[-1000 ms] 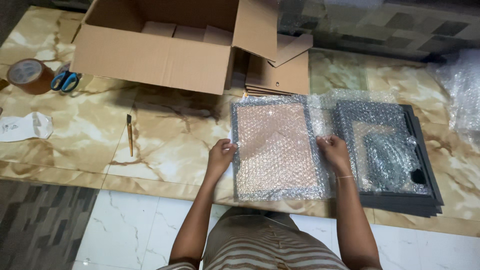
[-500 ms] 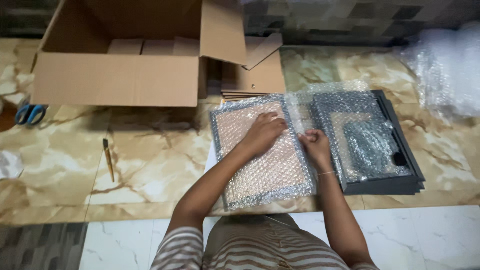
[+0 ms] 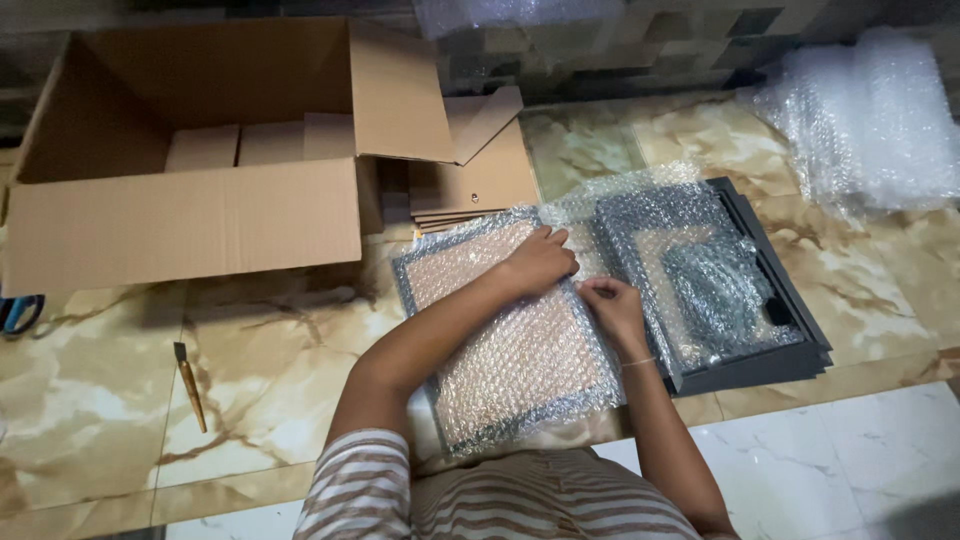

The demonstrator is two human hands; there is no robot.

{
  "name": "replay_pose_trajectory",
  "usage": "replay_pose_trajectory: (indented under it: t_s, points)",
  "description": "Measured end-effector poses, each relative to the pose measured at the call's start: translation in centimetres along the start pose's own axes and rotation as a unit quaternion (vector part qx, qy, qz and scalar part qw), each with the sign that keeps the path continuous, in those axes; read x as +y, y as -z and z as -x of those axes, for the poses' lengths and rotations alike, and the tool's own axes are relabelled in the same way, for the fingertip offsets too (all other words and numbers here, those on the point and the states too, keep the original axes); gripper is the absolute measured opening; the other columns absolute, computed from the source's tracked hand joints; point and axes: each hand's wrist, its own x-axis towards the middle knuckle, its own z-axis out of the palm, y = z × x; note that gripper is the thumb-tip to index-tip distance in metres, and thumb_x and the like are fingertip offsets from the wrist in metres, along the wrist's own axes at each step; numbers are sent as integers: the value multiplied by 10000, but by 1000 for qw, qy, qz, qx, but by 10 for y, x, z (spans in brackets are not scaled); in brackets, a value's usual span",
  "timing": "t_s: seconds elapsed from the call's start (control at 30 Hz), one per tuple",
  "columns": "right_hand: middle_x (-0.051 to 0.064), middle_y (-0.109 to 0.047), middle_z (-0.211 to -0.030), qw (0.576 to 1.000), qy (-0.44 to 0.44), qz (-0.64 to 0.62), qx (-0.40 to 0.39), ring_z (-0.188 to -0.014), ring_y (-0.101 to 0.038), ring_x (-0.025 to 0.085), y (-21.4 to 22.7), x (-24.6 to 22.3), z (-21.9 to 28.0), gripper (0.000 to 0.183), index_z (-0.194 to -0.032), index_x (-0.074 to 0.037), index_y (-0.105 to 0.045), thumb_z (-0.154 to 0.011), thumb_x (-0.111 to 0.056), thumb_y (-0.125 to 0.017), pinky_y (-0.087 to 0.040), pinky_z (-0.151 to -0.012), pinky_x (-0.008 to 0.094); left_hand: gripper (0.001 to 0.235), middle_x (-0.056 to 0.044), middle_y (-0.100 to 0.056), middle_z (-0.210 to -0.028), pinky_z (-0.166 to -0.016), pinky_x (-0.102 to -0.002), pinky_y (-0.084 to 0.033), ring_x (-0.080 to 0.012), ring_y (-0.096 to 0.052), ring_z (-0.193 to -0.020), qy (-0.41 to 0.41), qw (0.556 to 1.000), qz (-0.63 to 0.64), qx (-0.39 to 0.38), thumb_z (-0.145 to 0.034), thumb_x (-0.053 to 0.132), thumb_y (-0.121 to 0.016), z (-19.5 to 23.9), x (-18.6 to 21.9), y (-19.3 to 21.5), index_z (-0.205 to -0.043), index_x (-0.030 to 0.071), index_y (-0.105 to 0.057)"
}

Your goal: The person places an image into a picture frame, attaches the frame backing, and wraps the frame in bubble wrap before placing it into a cardboard box.

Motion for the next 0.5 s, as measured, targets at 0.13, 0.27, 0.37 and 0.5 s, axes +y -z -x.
replay_pose_trajectory:
  t_s: [0.13, 0.27, 0.37, 0.5]
  points:
    - [70, -638, -677, 999, -24, 21, -8, -607, -547, 118, 2, 9, -6, 230, -842, -115, -706, -707, -297, -746, -433, -510, 251, 140, 55, -656, -761, -912, -457, -325, -199, -513, -931, 3, 1000, -13, 2, -707, 155, -585, -6, 0, -20, -719, 271, -662]
    - [79, -641, -673, 998, -48, 30, -24, -604, -523, 120, 6, -3, 3, 324, -866, -122, -715, -726, -414, -732, -406, -502, 242, 98, 18, -663, -746, -926, -495, -312, -213, -508, -930, -3, 999, -28, 20, -691, 178, -609, -11, 0, -41, -729, 237, -678]
    - [63, -603, -655, 998, -49, -27, -32, -611, -494, 119, 1, -7, 5, 333, -873, -63, -700, -737, -366, -735, -377, -503, 215, 90, 10, -665, -736, -908, -508, -313, -228, -505, -929, 1, 999, -42, 28, -679, 178, -616, -13, 7, -38, -704, 233, -683]
    - [70, -618, -676, 990, -78, -102, -56, -603, -532, 110, 1, -24, 16, 360, -915, -12, -675, -739, -318, -745, -425, -518, 217, 95, 11, -668, -732, -905, -505, -311, -222, -500, -944, 9, 999, -47, 8, -695, 169, -607, -21, 9, -49, -710, 218, -687]
